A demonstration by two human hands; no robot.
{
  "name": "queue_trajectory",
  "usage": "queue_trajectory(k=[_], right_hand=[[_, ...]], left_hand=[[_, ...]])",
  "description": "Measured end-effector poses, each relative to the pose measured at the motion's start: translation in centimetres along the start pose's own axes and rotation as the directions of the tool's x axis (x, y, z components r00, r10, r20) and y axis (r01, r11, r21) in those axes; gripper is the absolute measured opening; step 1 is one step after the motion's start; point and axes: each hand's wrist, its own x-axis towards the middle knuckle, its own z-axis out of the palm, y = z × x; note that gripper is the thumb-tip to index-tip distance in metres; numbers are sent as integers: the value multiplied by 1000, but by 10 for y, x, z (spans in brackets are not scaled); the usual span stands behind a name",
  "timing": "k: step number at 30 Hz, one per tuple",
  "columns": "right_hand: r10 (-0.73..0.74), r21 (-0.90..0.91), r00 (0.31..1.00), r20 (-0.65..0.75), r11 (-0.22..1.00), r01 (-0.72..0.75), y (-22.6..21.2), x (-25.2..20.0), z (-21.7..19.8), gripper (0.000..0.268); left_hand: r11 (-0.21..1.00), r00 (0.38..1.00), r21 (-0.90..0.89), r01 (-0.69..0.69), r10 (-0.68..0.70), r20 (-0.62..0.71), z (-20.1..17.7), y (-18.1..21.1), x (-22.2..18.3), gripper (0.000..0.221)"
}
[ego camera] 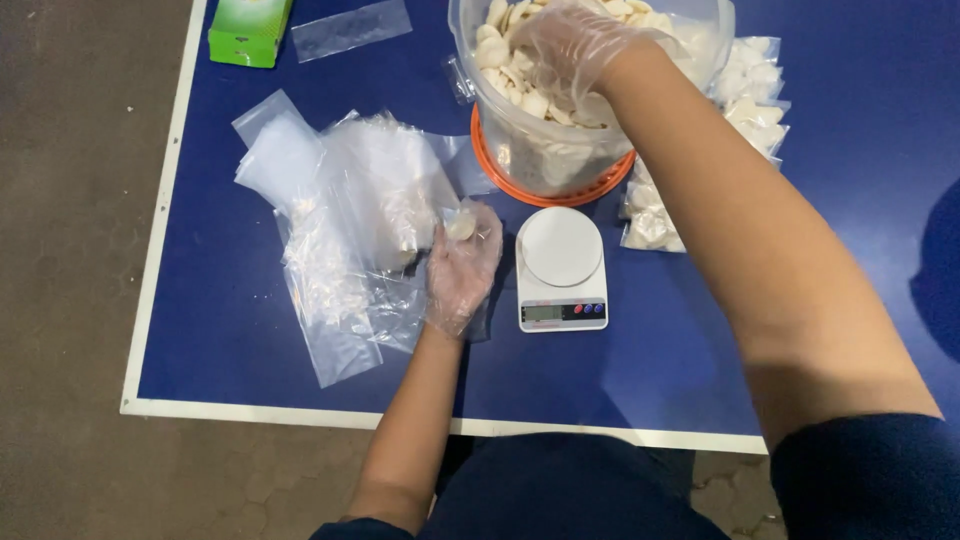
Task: Weighing and packaging small food items into plastic bags using a digital scale.
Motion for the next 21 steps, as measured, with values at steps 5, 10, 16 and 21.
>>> queue_trajectory(k=[5,10,16,21], right_hand=[[-122,-104,943,-310,990,94,-1,-19,-3,11],[-161,-76,914,-371,987,143,-1,-34,-11,20],[-18,230,866,-499,961,153,12,-56,-10,13],[-94,221,829,-552,942,254,-11,-106,-18,22]], left_hand=[[1000,1000,-4,-24,24,-3,4,-2,0,42],[999,999,9,-32,32,11,8,-6,-1,42],[994,996,69,-86,86,-7,8,-8,1,44],[995,999,82,-50,51,-13,7,-5,0,45]])
